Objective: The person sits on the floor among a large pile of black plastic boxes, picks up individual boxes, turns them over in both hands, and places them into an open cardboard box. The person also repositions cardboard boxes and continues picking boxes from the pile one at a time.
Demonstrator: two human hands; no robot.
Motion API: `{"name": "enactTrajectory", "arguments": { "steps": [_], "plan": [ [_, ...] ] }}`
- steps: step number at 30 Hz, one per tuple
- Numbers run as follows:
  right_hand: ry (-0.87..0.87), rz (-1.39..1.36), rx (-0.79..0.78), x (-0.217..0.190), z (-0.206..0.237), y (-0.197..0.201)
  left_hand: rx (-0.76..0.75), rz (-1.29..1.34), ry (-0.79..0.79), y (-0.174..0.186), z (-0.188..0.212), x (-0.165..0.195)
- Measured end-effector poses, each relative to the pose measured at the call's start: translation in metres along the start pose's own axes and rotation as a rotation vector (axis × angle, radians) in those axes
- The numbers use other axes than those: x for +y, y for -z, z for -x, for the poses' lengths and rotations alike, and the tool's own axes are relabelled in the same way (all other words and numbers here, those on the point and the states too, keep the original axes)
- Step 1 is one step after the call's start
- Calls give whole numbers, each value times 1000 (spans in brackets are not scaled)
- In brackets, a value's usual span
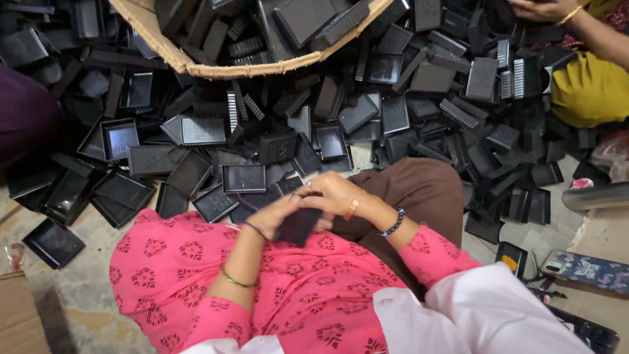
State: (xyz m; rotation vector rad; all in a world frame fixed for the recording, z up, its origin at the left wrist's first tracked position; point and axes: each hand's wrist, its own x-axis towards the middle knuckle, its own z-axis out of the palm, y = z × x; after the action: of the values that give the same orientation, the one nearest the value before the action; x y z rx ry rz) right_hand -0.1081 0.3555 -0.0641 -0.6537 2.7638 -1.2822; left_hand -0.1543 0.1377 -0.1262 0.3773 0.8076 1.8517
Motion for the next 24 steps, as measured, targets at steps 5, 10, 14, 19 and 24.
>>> {"name": "enactTrajectory", "arguments": {
  "steps": [5, 10, 14, 19, 24],
  "plan": [
    [-340, 379, 299, 85, -22, -9, 398, 220, -258, 20, -14, -13],
    [-261, 869, 293, 135, -23, -19, 623, 332, -319, 65, -3, -4],
    [-609, 47, 378, 108, -6, -21, 600, 302, 5, 41, -1, -9],
    [-499, -1480, 465, 17, 21, -29, 474, 559, 20, -13, -15, 2],
    [56, 10, 618, -46, 14, -5, 654, 70, -304, -42, -13, 28]
  ]
}}
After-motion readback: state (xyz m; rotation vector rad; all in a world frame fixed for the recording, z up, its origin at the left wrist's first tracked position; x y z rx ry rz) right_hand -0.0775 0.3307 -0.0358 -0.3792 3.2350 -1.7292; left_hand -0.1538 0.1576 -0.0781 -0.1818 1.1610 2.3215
